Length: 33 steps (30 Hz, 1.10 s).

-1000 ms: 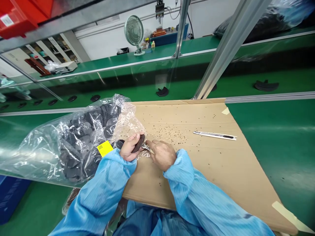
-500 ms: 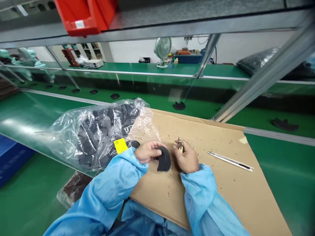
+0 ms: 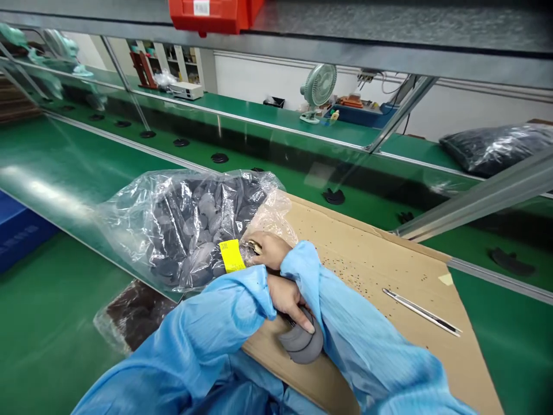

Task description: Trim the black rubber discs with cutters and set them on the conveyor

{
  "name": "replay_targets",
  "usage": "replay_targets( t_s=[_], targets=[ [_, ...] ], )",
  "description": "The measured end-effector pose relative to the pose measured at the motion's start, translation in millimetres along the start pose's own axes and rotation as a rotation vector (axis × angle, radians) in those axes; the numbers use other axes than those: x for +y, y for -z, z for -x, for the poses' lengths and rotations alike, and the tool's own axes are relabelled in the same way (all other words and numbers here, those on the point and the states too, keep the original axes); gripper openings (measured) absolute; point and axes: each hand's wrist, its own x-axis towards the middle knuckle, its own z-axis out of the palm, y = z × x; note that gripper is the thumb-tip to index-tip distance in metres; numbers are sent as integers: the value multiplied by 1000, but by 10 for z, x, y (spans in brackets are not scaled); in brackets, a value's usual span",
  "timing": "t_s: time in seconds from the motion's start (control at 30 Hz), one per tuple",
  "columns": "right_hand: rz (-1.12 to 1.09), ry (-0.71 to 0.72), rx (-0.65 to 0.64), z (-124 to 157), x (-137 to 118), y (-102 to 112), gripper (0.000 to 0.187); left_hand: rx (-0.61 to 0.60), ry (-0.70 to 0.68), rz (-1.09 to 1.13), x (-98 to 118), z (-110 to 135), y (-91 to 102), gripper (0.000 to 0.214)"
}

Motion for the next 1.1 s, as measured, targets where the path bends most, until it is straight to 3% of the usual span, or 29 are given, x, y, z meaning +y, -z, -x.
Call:
replay_targets(
  t_s=[0.1, 0.2, 0.3, 0.47, 0.57, 0.7, 0.83, 0.93, 1.1],
  targets=[
    [-20, 5, -14, -18, -48, -25, 47, 51, -33, 41, -28, -1, 9, 58],
    [-95, -128, 97, 105, 37, 5, 33, 35, -67, 91, -107, 3, 28, 51],
    [-312, -303, 380, 340, 258, 70, 21, 95, -30, 285, -157, 51, 45, 44],
    [-1027, -416, 900, 897, 607, 150, 30, 511, -203, 682, -90, 160, 64, 37],
    [-1207, -419, 1130, 1198, 657, 121, 40, 673, -250, 735, -36, 161, 87, 34],
    [-1170, -420, 1287, 1413, 647, 39, 46, 946, -234, 716, -68, 103, 138, 32],
    [-1072, -442, 1369, 1436, 626, -3, 32, 1112, -224, 627, -134, 56, 164, 26],
    [-976, -456, 1412, 1388, 540, -37, 28, 1142, -201, 549, -128, 25, 128, 29],
    [-737, -468, 1434, 1299, 300, -164, 24, 1047, -289, 470, -84, -50, 40, 51]
  ],
)
